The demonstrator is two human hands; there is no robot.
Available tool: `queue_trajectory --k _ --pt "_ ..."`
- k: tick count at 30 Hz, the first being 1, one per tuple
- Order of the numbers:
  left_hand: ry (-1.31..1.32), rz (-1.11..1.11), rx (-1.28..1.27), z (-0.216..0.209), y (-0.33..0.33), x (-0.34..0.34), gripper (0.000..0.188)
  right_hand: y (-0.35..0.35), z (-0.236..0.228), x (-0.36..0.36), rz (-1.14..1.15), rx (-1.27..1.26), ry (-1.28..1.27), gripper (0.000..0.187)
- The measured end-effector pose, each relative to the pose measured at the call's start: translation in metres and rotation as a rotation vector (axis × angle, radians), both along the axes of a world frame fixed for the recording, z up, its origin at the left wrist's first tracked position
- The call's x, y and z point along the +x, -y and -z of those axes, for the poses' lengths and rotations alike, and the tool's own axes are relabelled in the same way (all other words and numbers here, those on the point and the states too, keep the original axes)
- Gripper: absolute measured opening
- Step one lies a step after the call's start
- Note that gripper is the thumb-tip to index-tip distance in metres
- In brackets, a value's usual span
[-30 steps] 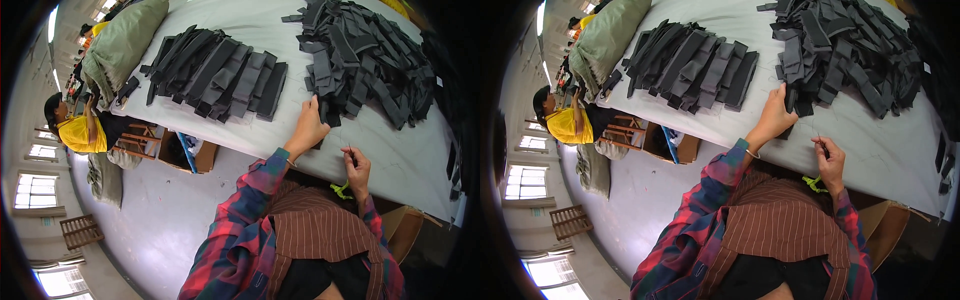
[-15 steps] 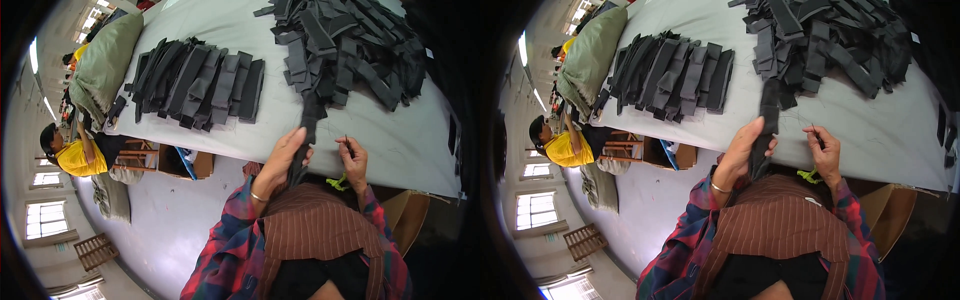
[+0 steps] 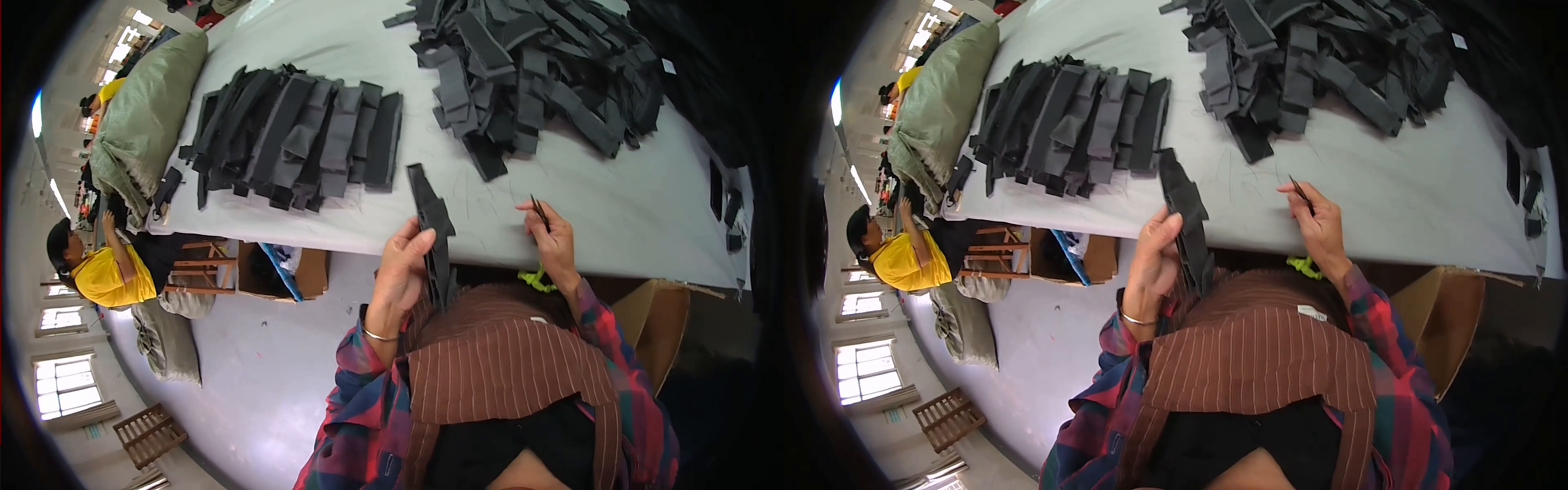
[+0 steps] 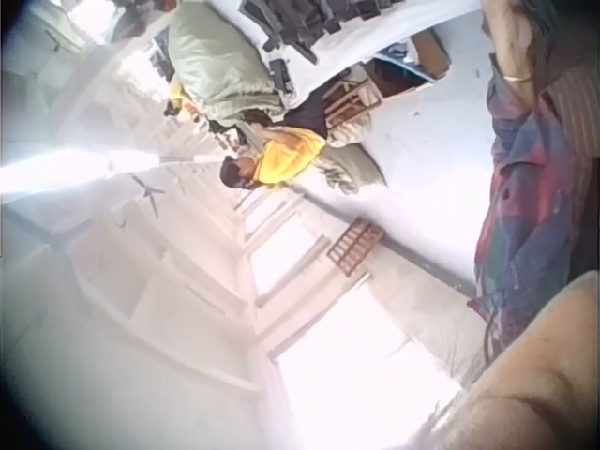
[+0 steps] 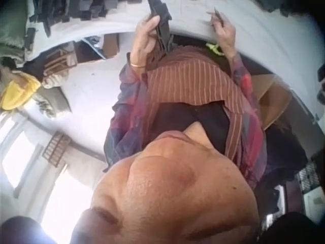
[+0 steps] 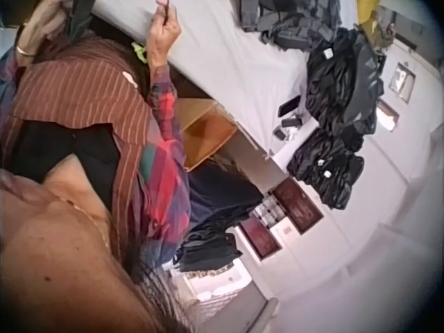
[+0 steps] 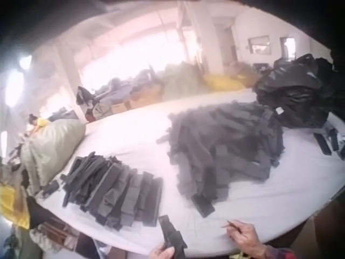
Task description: Trim excess material and threads from black fabric components using a hand-held clipper.
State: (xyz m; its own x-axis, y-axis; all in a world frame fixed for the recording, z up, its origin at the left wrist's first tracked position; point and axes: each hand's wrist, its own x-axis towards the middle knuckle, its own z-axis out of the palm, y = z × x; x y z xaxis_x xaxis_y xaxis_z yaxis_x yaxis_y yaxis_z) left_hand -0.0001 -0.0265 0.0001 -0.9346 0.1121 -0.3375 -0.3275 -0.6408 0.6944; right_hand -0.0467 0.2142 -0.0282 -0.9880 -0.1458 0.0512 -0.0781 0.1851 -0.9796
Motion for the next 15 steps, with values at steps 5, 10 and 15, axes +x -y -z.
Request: queue_trajectory --k 5,10,15 --pt "-0.022 -0.029 0.040 -0.004 0.004 0.004 0.044 0.019 -0.016 0.011 -0.184 -0.083 0.091 0.020" --pt "-0.008 -0.036 0.042 -0.013 -0.001 0.005 0.045 0.039 -0.042 0.012 -0.207 0.007 -0.080 0.030" --pt "-0.058 -0.001 -0.081 -0.014 -0.005 0.007 0.052 0.057 -0.066 0.011 -0.318 -0.111 -0.048 0.041"
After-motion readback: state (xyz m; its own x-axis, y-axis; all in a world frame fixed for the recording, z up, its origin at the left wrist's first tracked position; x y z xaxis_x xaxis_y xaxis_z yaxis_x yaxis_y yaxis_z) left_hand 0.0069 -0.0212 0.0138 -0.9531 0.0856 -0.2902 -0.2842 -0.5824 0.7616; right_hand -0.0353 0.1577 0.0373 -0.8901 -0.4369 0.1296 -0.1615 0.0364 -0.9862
